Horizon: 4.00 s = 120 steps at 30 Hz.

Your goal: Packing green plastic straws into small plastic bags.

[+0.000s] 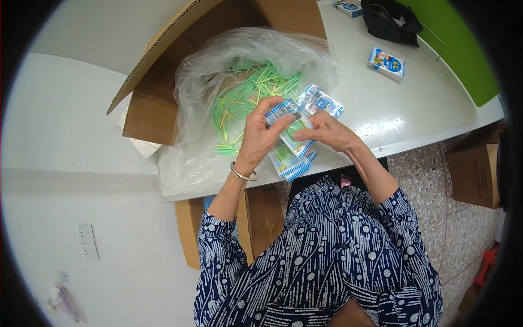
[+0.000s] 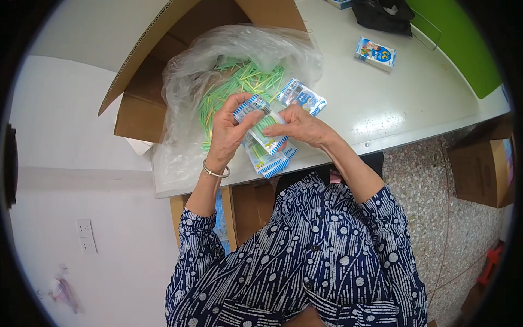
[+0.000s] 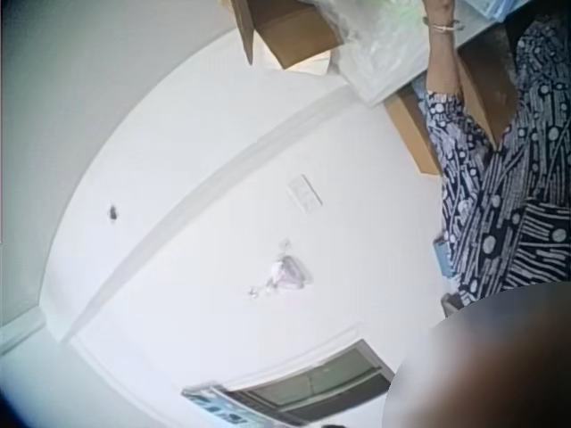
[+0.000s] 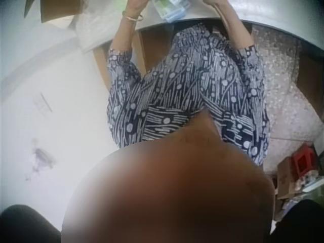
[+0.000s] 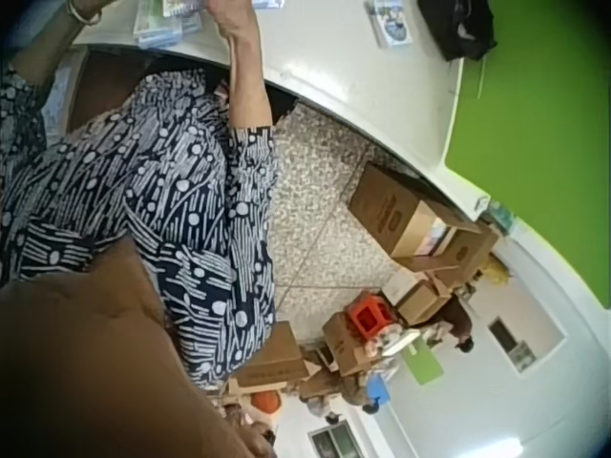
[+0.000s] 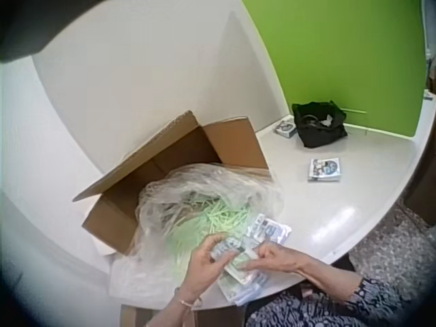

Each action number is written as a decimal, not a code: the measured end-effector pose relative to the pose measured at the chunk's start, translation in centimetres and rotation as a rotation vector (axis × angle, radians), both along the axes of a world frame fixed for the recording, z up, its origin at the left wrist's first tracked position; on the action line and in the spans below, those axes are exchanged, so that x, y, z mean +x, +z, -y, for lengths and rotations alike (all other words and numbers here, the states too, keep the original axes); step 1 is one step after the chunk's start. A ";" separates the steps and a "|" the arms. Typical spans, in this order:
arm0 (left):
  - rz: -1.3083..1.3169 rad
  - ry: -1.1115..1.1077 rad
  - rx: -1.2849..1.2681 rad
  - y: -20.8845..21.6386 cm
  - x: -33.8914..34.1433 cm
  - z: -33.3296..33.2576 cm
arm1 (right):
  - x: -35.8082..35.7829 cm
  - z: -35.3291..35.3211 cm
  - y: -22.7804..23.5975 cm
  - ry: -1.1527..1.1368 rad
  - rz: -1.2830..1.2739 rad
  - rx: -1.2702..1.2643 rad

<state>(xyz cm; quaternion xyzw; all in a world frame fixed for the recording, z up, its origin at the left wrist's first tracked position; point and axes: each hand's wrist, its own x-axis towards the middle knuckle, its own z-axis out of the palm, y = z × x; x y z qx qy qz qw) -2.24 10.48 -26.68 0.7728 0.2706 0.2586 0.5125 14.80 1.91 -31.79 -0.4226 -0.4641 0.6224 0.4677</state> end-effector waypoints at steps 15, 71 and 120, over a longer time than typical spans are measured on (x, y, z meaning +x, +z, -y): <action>-0.280 0.203 0.586 -5.8 -4.8 1.5 | 2.8 -2.0 -6.3 -0.727 1.284 0.296; -0.682 0.167 1.135 7.1 -6.8 -6.6 | 4.1 1.0 -6.9 -0.802 0.390 0.129; 0.178 0.345 -0.540 -8.1 0.7 8.7 | -6.2 8.4 -7.3 -0.512 0.902 0.572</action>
